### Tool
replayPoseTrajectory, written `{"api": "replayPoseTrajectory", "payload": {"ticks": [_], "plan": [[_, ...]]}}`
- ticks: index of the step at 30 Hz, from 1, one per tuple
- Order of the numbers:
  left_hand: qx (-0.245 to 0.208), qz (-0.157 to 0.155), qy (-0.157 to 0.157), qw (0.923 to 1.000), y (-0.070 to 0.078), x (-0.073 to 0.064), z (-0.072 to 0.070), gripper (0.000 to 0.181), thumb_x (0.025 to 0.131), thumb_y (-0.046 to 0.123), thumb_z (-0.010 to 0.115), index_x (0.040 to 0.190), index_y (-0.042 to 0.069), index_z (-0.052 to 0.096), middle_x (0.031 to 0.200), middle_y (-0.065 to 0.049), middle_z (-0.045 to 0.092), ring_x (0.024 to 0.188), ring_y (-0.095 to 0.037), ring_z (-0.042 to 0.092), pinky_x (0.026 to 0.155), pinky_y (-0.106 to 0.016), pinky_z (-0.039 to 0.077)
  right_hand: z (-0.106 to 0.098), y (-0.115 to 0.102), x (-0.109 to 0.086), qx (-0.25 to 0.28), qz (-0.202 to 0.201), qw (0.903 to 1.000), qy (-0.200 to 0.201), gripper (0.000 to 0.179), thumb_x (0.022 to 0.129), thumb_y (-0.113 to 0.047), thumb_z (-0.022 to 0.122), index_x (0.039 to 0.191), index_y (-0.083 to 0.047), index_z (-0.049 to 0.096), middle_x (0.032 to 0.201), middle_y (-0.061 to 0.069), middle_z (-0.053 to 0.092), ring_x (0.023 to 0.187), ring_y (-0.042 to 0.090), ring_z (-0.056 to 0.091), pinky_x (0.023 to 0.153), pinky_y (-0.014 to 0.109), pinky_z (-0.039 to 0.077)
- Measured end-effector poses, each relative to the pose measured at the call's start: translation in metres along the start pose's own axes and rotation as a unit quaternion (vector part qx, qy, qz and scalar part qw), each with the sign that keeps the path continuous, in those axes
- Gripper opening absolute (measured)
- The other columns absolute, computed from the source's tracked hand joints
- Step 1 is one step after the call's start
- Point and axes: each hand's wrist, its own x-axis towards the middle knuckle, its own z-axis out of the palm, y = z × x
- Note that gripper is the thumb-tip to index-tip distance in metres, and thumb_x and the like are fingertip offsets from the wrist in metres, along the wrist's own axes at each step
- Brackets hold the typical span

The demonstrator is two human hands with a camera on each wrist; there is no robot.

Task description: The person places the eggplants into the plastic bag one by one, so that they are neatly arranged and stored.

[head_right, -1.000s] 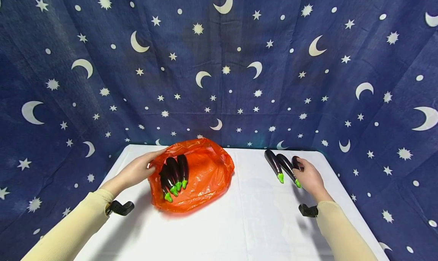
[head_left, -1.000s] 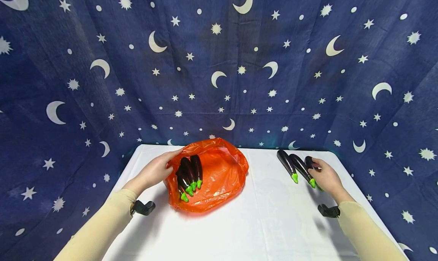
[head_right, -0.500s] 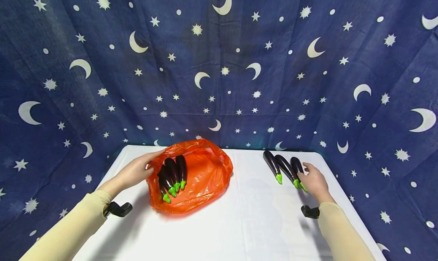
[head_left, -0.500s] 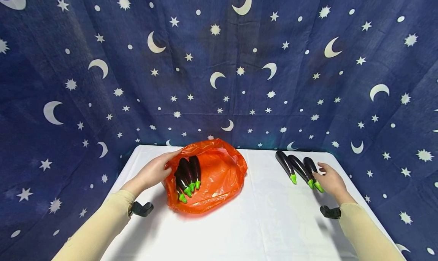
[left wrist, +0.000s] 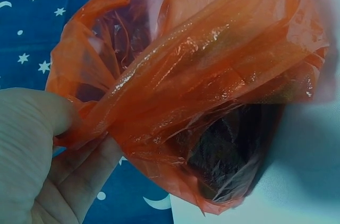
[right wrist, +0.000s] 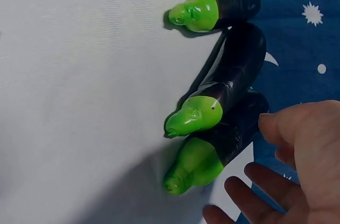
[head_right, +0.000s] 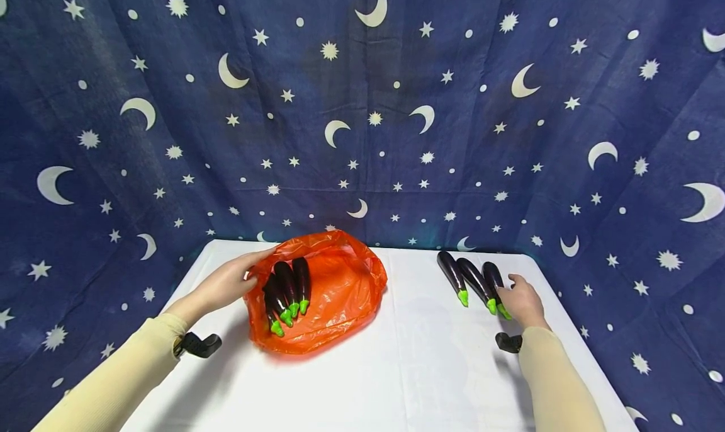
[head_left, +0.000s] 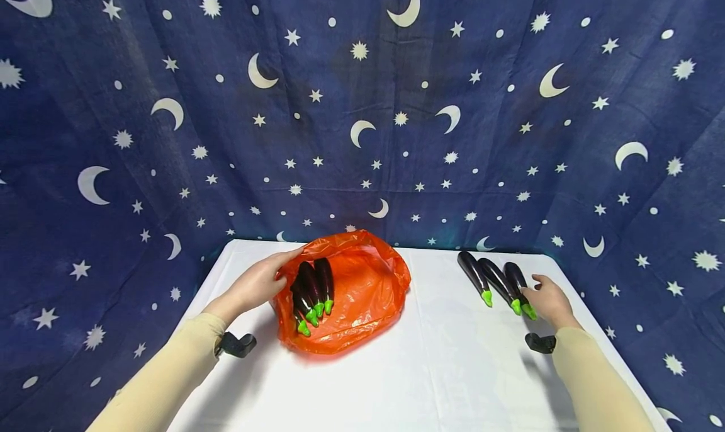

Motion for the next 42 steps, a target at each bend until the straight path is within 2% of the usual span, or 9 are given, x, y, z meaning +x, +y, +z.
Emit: {"api": "replayPoseTrajectory", "payload": {"ticks": [6, 18, 29, 36, 38, 42], "plan": [[0.002, -0.003, -0.003, 1.0, 0.0, 0.001, -0.001, 0.071, 0.09, -0.005, 0.058, 0.157, 0.014, 0.045, 0.147, -0.014, 0.055, 0.135, -0.034, 0.051, 0.113, -0.055, 0.038, 0.001, -0.003, 0.011, -0.002, 0.002, 0.9999, -0.015, 0.067, 0.1, -0.02, 0.049, 0.15, 0.018, 0.025, 0.142, 0.046, 0.036, 0.13, 0.061, 0.039, 0.106, 0.068, 0.036], [-0.002, -0.015, -0.006, 0.9999, -0.002, 0.001, -0.002, 0.072, 0.089, -0.006, 0.058, 0.157, 0.016, 0.045, 0.148, -0.012, 0.055, 0.135, -0.033, 0.051, 0.114, -0.054, 0.037, -0.002, -0.004, 0.023, -0.014, -0.013, 0.9978, -0.064, 0.074, 0.092, -0.012, 0.054, 0.152, 0.016, 0.02, 0.14, 0.049, 0.035, 0.128, 0.062, 0.04, 0.106, 0.07, 0.035], [-0.001, -0.013, -0.006, 0.9999, -0.001, 0.001, -0.003, 0.071, 0.089, -0.006, 0.058, 0.156, 0.015, 0.045, 0.148, -0.012, 0.055, 0.135, -0.032, 0.051, 0.114, -0.053, 0.037, -0.001, -0.004, 0.027, -0.047, -0.036, 0.996, -0.067, 0.072, 0.088, -0.004, 0.05, 0.151, 0.017, 0.02, 0.142, 0.047, 0.035, 0.13, 0.063, 0.037, 0.108, 0.071, 0.032], [-0.006, -0.018, -0.01, 0.9998, 0.0, 0.0, -0.003, 0.071, 0.089, -0.006, 0.058, 0.156, 0.014, 0.046, 0.148, -0.013, 0.055, 0.134, -0.033, 0.052, 0.114, -0.053, 0.037, 0.002, -0.002, 0.029, -0.044, -0.039, 0.9954, -0.076, 0.073, 0.088, -0.004, 0.053, 0.151, 0.016, 0.021, 0.131, 0.044, 0.047, 0.121, 0.059, 0.046, 0.106, 0.072, 0.033], [-0.006, -0.016, -0.01, 0.9998, 0.0, 0.001, -0.003, 0.071, 0.088, -0.006, 0.058, 0.156, 0.013, 0.046, 0.147, -0.013, 0.055, 0.134, -0.033, 0.052, 0.114, -0.054, 0.038, 0.002, -0.001, 0.029, -0.045, -0.037, 0.9953, -0.078, 0.073, 0.088, -0.003, 0.052, 0.151, 0.016, 0.021, 0.133, 0.044, 0.045, 0.121, 0.058, 0.046, 0.107, 0.072, 0.032], [-0.004, -0.01, -0.008, 0.9999, -0.002, 0.001, -0.003, 0.071, 0.088, -0.006, 0.058, 0.155, 0.013, 0.047, 0.146, -0.014, 0.056, 0.132, -0.033, 0.054, 0.113, -0.053, 0.039, -0.001, 0.0, 0.028, -0.06, -0.042, 0.994, -0.082, 0.072, 0.087, 0.0, 0.046, 0.152, 0.014, 0.02, 0.145, 0.046, 0.032, 0.127, 0.061, 0.04, 0.109, 0.071, 0.031]]}}
